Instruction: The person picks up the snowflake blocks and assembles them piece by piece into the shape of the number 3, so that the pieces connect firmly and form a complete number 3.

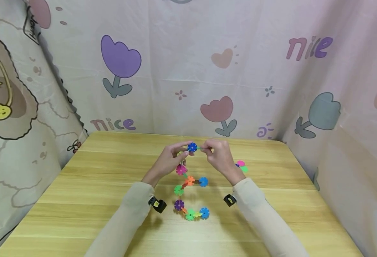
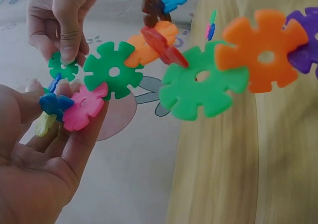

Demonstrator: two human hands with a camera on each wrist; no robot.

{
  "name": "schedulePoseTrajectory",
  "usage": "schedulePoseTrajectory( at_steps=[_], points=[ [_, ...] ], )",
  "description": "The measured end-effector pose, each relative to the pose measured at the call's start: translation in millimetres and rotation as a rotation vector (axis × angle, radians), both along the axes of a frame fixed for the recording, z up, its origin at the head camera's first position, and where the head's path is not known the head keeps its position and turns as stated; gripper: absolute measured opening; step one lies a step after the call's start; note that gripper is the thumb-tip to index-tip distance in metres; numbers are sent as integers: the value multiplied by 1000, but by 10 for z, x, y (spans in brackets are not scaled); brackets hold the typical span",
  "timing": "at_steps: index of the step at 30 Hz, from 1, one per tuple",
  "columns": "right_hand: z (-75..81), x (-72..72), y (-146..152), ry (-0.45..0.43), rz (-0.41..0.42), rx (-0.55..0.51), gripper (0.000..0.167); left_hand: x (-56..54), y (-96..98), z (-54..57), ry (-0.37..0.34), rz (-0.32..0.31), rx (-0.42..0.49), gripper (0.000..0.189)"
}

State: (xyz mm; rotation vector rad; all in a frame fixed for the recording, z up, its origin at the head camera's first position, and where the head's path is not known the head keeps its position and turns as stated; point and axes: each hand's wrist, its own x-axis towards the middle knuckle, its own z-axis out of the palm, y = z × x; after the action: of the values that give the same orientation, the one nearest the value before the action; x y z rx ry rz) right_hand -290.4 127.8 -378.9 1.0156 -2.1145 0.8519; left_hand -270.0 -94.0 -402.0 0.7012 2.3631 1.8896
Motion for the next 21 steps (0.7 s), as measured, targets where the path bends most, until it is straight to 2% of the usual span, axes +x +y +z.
schedulePoseTrajectory(
  at_steps=[7, 13, 21],
  points=[
    [18, 22, 12, 78, -24, 69, 27, -9, 62, -23, 11, 4, 14, 43],
    [49, 35, 61, 45, -19, 90, 13, -5, 89, 15, 12, -14, 2, 41],
    [47, 28, 90, 16, -51, 68, 7, 8, 102, 95, -16, 47, -56, 39]
  ],
)
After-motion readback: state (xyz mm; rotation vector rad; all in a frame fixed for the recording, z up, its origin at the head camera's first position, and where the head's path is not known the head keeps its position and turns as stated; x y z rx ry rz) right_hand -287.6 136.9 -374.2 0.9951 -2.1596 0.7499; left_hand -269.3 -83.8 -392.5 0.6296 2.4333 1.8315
